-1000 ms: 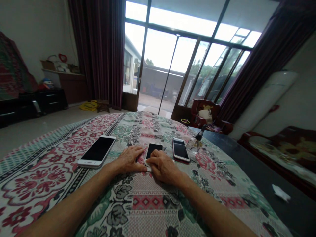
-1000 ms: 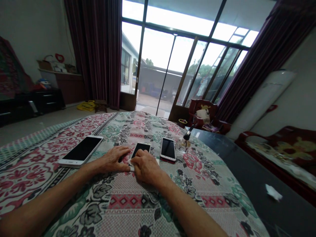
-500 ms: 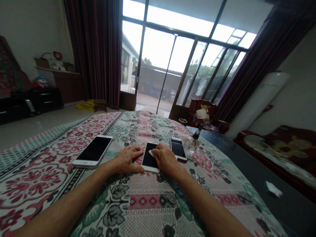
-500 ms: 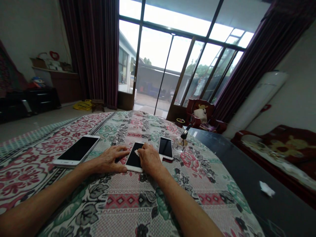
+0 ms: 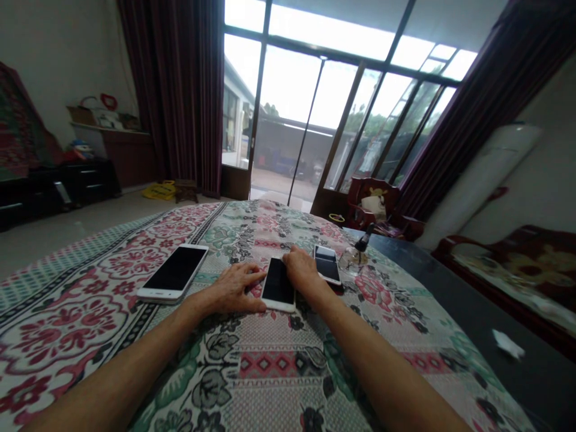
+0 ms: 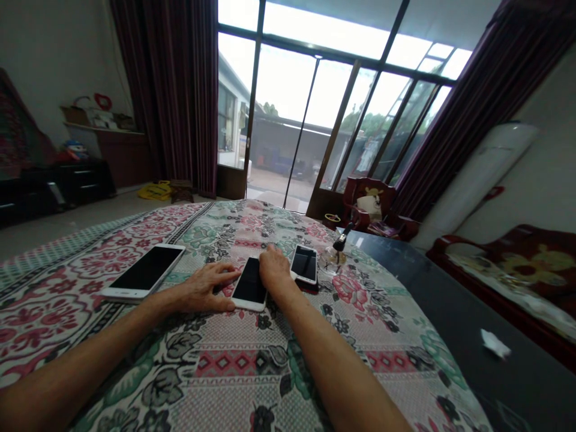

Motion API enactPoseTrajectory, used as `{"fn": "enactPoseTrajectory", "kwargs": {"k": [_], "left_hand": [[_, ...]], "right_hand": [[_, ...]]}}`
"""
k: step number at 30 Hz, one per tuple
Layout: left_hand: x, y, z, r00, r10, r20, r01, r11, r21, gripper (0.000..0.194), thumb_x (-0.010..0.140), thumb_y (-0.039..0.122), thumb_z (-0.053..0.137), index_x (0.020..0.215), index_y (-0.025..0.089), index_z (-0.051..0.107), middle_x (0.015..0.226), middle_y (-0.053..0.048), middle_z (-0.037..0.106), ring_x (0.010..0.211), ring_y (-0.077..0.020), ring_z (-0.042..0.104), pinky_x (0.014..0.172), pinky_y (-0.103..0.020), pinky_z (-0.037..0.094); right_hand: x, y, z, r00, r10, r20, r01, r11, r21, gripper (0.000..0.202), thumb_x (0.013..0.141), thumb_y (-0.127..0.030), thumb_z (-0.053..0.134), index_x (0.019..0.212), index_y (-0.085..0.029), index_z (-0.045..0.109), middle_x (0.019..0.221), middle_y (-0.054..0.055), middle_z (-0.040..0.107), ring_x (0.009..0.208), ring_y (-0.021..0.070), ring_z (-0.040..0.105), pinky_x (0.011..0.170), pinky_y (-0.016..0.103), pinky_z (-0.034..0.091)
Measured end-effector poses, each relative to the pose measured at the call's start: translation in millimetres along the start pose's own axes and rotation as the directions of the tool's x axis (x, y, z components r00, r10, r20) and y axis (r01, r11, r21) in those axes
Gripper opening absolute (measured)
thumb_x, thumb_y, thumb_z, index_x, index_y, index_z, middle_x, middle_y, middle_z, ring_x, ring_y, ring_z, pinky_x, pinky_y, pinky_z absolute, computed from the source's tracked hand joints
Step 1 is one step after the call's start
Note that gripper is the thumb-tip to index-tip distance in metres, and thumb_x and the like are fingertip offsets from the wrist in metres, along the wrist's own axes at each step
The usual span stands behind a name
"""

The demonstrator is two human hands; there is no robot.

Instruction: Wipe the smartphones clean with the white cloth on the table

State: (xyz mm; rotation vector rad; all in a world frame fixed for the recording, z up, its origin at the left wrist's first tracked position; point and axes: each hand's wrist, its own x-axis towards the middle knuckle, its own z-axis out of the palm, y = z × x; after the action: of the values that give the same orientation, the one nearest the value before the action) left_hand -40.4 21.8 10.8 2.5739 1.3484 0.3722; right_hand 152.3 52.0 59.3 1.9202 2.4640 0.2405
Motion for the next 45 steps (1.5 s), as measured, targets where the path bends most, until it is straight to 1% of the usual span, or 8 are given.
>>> {"fn": "enactPoseTrajectory", "kwargs": {"k": [5,9,16,27,31,37,40,45], "left_hand": [[-1,4,-4.3,1.000,-0.008,0.008,0.008,1.000,-0.001,0.075,0.073,0.060,0.062,0.137,0.025,0.046,0.141,-0.008,0.044,0.126,-0.0312,0.039,0.106,-0.044,0.031],[-2,7,-6.4,1.000,-0.016,0.015,0.016,1.000,0.013,0.075,0.073,0.060,0.062,0.137,0.025,0.047,0.141,-0.008,0.043,0.125,-0.0306,0.040,0.105,-0.043,0.032],[0,-1,1.3,0.999,0.042,-0.008,-0.042,0.998,0.042,0.074,0.075,0.063,0.059,0.137,0.024,0.046,0.142,-0.008,0.043,0.128,-0.0297,0.038,0.106,-0.041,0.031],[0,-4,5.6,0.999,0.024,-0.033,-0.022,0.999,0.042,0.076,0.074,0.065,0.058,0.138,0.026,0.046,0.143,-0.009,0.043,0.128,-0.0307,0.038,0.105,-0.042,0.032],[1,-6,9.1,0.998,0.028,-0.048,-0.025,0.998,0.053,0.074,0.073,0.064,0.059,0.137,0.028,0.046,0.142,-0.008,0.044,0.127,-0.0301,0.039,0.104,-0.041,0.032],[-1,-1,6.2,0.999,-0.012,-0.038,0.014,0.999,0.046,0.071,0.074,0.059,0.060,0.137,0.028,0.048,0.142,-0.007,0.044,0.129,-0.0290,0.039,0.106,-0.040,0.031],[-1,2,3.6,0.999,-0.038,-0.021,0.038,0.999,0.017,0.074,0.072,0.056,0.062,0.137,0.026,0.048,0.143,-0.009,0.044,0.130,-0.0295,0.038,0.107,-0.040,0.029],[-2,8,2.2,0.995,-0.098,-0.005,0.098,0.995,-0.021,0.075,0.069,0.053,0.066,0.137,0.028,0.047,0.144,-0.008,0.042,0.132,-0.0318,0.036,0.108,-0.043,0.027]], "right_hand": [[-8,-5,1,1.000,0.007,-0.019,-0.007,1.000,0.017,0.032,0.088,-0.009,0.039,0.099,-0.012,0.068,0.109,0.016,0.057,0.098,0.0247,0.055,0.073,0.030,0.042],[-40,-2,9,0.993,-0.085,-0.087,0.092,0.992,0.088,0.029,0.093,-0.018,0.037,0.101,-0.017,0.066,0.106,0.013,0.055,0.091,0.0218,0.053,0.071,0.030,0.041],[-91,-4,13,0.970,-0.196,-0.142,0.224,0.950,0.217,0.024,0.089,-0.016,0.041,0.104,-0.019,0.061,0.102,0.008,0.052,0.089,0.0185,0.048,0.074,0.029,0.039],[-124,-13,9,0.965,-0.214,-0.153,0.248,0.932,0.265,0.018,0.088,-0.015,0.044,0.097,-0.019,0.059,0.100,0.006,0.051,0.087,0.0166,0.047,0.073,0.026,0.038],[-120,-12,10,0.978,-0.163,-0.131,0.195,0.937,0.288,0.021,0.088,-0.017,0.044,0.092,-0.020,0.064,0.096,0.005,0.053,0.084,0.0150,0.050,0.069,0.024,0.038],[-96,-11,9,0.994,-0.081,-0.080,0.100,0.954,0.281,0.027,0.089,-0.018,0.044,0.090,-0.021,0.070,0.093,0.006,0.058,0.083,0.0152,0.056,0.069,0.024,0.039],[-81,-13,7,0.998,0.006,-0.062,0.010,0.967,0.253,0.026,0.089,-0.019,0.046,0.095,-0.023,0.071,0.097,0.008,0.062,0.088,0.0174,0.059,0.071,0.025,0.040],[-51,-15,1,0.984,0.176,0.007,-0.173,0.960,0.218,0.024,0.088,-0.020,0.049,0.103,-0.016,0.068,0.100,0.013,0.066,0.090,0.0204,0.063,0.071,0.026,0.043]]}}
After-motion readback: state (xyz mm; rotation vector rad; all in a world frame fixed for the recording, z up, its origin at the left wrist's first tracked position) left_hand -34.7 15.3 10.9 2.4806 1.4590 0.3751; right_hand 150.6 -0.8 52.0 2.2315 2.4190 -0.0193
